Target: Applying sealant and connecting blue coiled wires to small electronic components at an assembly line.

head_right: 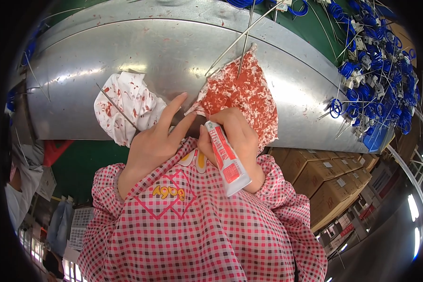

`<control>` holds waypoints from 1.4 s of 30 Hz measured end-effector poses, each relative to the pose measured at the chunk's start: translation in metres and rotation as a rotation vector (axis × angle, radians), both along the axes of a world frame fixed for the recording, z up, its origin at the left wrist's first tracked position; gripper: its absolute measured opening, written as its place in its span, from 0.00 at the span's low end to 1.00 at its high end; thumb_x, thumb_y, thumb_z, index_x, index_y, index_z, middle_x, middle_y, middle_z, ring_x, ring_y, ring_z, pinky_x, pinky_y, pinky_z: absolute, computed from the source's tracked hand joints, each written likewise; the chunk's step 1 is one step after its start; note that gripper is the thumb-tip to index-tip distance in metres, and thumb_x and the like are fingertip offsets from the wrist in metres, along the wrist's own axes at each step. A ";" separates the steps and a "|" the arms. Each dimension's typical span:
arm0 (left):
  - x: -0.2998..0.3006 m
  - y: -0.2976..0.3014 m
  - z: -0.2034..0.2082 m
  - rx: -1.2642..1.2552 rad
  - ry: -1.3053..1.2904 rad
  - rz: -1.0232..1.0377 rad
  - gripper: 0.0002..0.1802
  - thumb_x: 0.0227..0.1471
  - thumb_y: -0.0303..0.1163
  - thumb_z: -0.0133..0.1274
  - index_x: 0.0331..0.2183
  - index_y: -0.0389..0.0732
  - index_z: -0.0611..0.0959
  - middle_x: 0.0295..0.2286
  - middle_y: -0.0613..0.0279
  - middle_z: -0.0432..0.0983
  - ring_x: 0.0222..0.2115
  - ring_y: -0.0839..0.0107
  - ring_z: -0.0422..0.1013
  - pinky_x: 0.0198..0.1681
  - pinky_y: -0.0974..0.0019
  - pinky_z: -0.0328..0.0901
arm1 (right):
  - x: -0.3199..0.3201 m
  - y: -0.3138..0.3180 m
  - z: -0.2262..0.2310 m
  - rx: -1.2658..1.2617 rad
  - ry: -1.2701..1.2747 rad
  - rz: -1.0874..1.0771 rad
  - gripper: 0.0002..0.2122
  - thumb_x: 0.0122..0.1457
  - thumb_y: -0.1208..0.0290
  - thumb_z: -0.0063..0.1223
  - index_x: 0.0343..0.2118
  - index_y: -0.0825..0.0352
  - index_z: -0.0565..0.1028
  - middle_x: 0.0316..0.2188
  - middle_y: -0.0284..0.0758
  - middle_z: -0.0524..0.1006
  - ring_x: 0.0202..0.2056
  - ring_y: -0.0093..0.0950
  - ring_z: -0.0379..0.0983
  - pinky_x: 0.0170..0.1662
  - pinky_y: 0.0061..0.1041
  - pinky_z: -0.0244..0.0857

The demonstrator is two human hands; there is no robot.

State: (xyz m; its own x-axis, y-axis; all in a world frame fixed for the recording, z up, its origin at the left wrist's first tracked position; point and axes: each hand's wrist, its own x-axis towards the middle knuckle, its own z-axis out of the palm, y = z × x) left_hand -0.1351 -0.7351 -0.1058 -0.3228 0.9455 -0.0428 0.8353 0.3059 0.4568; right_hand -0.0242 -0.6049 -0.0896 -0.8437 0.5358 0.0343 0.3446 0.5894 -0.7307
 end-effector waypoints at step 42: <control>0.060 0.091 0.093 0.203 -2.523 0.344 0.17 0.55 0.42 0.28 0.29 0.42 0.68 0.29 0.63 0.65 0.18 0.78 0.61 0.09 0.82 0.54 | 0.023 0.043 0.089 -0.296 1.310 -0.115 0.13 0.53 0.66 0.33 0.36 0.70 0.61 0.18 0.32 0.65 0.08 0.20 0.53 0.11 0.20 0.53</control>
State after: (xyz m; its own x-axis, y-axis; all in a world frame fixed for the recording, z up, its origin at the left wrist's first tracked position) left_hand -0.0754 -0.6439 -0.0129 0.0809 0.9378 -0.3377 -0.9936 0.1028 0.0475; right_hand -0.0017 -0.5615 -0.0008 -0.2291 0.7283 0.6458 -0.6631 0.3689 -0.6513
